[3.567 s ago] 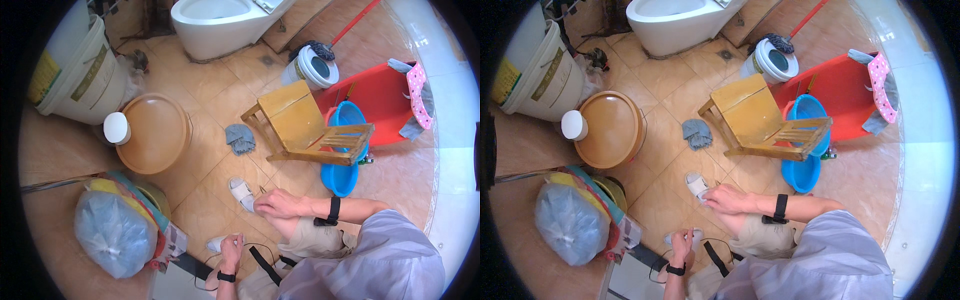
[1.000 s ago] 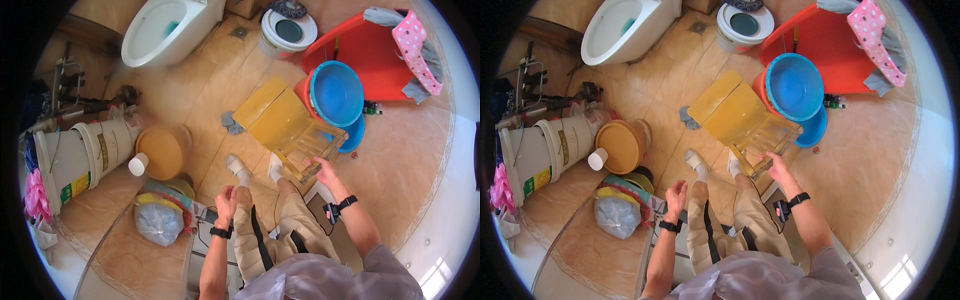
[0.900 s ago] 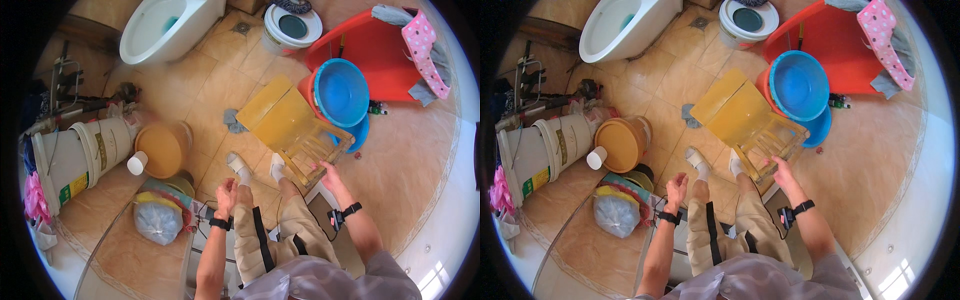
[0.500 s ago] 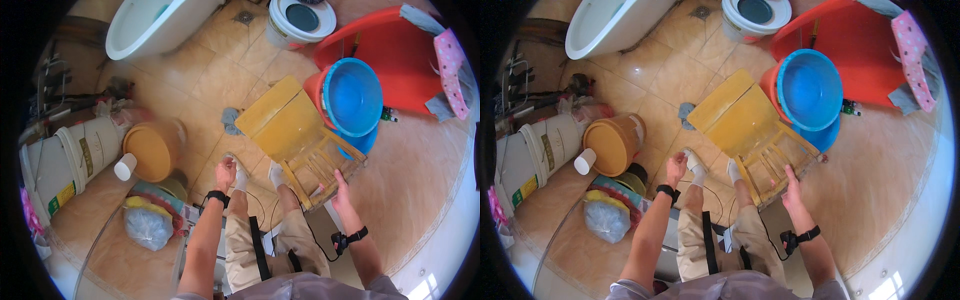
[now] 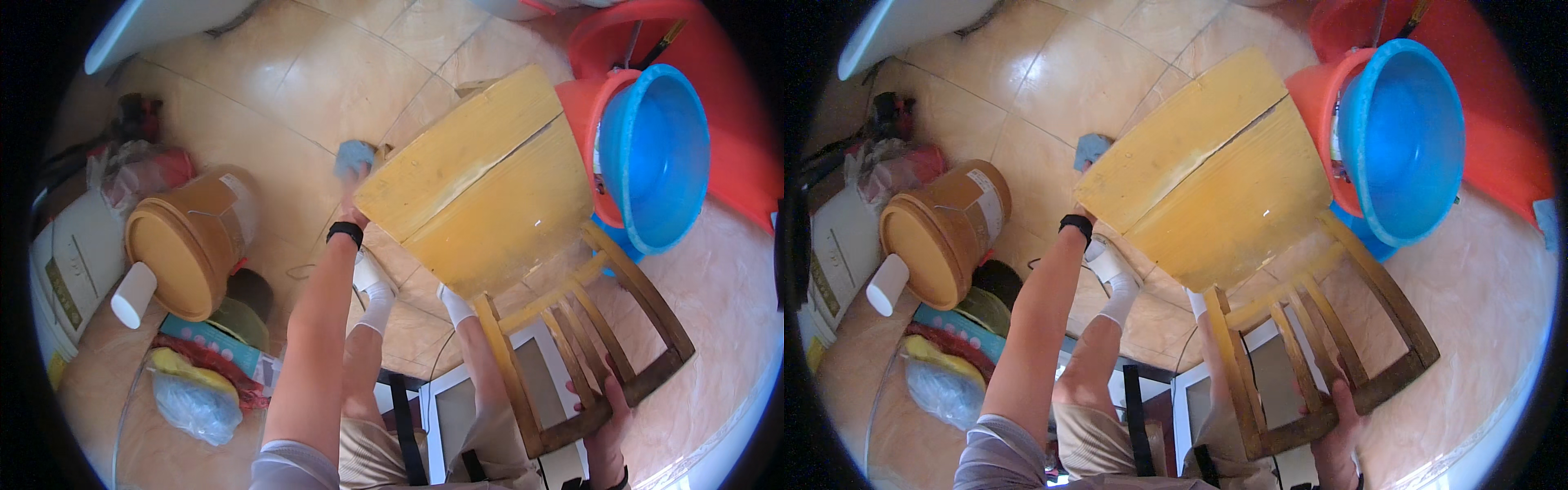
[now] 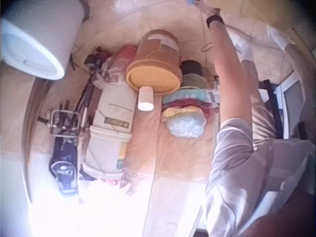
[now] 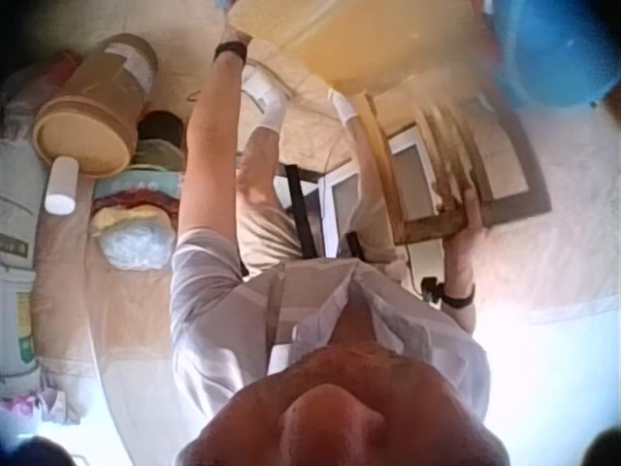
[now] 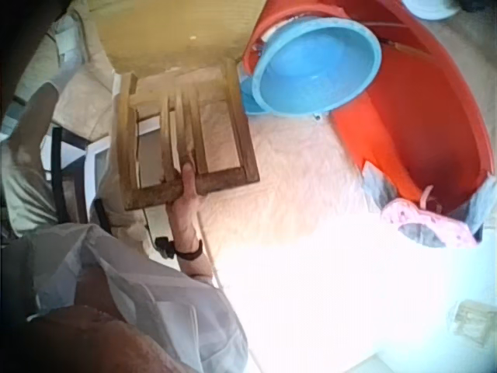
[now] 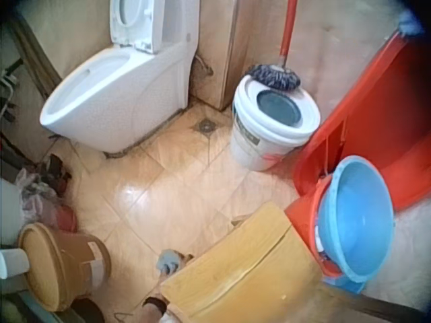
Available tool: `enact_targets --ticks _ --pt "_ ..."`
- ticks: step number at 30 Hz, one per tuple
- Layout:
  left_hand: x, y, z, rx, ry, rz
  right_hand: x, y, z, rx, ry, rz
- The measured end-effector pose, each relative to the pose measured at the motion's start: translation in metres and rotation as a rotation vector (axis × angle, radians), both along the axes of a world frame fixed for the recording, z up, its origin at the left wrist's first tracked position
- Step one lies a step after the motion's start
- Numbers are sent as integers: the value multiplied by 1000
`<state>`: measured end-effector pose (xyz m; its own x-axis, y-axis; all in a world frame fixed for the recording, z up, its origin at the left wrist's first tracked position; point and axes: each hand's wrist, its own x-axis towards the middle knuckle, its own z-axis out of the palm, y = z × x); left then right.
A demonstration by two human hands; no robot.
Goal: The person wipes a bucket lid, the bucket exterior, and a cup with a cloth. They remove a trash bag from a bin, wipe the bathroom wall and floor, and wipe a wooden chair before carrying it out of the room.
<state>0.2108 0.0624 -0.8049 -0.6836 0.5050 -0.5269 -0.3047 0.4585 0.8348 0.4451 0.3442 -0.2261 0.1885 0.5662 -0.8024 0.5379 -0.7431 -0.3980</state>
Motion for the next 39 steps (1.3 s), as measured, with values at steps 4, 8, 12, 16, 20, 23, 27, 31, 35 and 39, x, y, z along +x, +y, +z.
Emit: enact_targets --ticks 4,8,12,16,20,23,27,31,35,39 --pt "30 21 -37 -178 263 95 -2 -1 -5 32 -106 113" --pt "32 69 3 -808 504 -259 -8 1 -3 74 -111 132" --pt "36 56 66 151 -452 504 4 5 -4 23 -38 -49" --pt "56 4 160 -539 303 177 2 2 -6 11 54 -16" --pt "79 -18 270 -436 353 437 7 2 -8 91 163 -35" --pt "84 23 365 -198 390 349 29 7 -19 115 191 -64" --pt "81 87 425 32 551 -109 17 0 -15 145 212 -82" --pt "80 198 404 179 544 -752 30 -1 -23 166 227 -26" --pt "90 251 358 21 746 -1308 10 -2 -10 150 233 -57" --pt "83 224 345 -121 809 -951 23 2 -17 237 256 -51"
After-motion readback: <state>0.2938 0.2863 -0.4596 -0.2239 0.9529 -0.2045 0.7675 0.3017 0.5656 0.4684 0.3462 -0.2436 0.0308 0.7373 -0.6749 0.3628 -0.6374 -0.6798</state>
